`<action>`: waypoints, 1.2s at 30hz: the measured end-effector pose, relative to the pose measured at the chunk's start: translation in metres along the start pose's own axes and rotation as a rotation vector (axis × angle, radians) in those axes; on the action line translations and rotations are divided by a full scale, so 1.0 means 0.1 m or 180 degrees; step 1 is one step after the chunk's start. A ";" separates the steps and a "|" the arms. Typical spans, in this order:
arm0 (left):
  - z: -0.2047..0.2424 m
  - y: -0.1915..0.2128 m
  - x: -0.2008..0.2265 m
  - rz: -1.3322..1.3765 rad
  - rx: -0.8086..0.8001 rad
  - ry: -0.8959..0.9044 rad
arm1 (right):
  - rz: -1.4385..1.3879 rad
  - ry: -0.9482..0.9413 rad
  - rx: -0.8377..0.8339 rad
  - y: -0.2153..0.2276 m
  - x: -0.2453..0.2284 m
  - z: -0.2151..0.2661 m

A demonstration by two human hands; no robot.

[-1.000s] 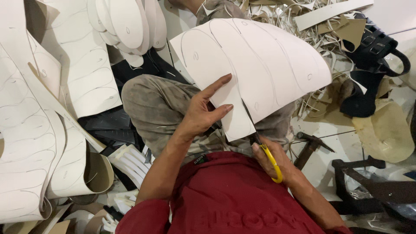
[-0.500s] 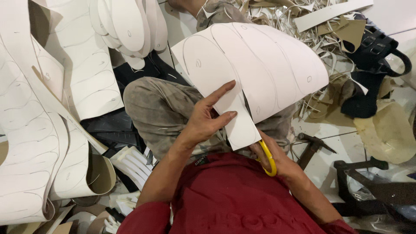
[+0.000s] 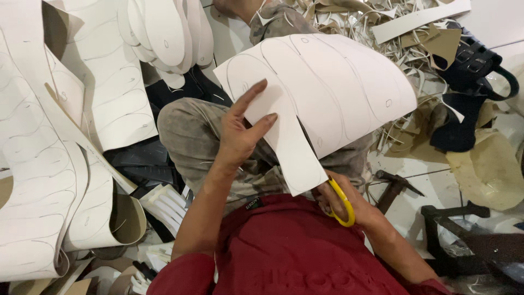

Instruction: The person sits on the floor and uses yellow-handled scissors to cut a white sheet of material along pre-drawn outlines. They carefully follow the curved lines to separate individual shapes from the larger sheet.

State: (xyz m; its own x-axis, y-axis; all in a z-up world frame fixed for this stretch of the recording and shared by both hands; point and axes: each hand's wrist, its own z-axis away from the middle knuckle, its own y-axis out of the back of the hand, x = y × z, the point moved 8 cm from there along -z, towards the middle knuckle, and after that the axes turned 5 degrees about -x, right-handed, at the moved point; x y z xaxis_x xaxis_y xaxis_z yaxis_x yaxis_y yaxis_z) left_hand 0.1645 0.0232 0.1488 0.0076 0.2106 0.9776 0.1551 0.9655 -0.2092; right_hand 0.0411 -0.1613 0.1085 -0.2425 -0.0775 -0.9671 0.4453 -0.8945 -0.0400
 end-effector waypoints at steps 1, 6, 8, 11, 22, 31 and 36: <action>-0.01 0.01 0.01 0.0010 -0.0003 -0.0103 | -0.0381 0.0584 -0.0141 -0.01 -0.12 -0.02; 0.05 -0.09 0.06 -0.0022 -0.0089 -0.0114 | -0.0374 0.0503 -0.0616 0.07 0.15 -0.03; 0.09 -0.12 0.00 0.0170 -0.0033 -0.0118 | -0.0512 0.0574 -0.0634 0.14 0.53 0.02; 0.09 -0.14 0.06 0.0125 -0.0044 -0.0114 | -0.0704 0.0706 -0.0658 0.28 1.07 0.04; 0.03 0.08 0.05 0.0309 0.0277 -0.0005 | -0.0621 0.0490 -0.0376 0.21 0.22 -0.27; 0.10 -0.03 0.26 0.0308 0.0133 -0.0109 | -0.0620 0.0132 -0.0810 0.15 -0.25 -0.49; 0.13 0.01 0.29 0.0264 0.0134 -0.0120 | -0.0015 0.0474 -0.0913 0.10 -0.44 -0.55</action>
State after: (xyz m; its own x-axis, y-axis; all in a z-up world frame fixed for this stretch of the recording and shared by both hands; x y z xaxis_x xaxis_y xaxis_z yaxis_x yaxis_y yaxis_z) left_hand 0.1522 0.0322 0.1771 -0.0187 0.2949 0.9553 0.1139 0.9499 -0.2910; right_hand 0.1036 -0.1431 0.1372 -0.1258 0.0105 -0.9920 0.6743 -0.7325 -0.0933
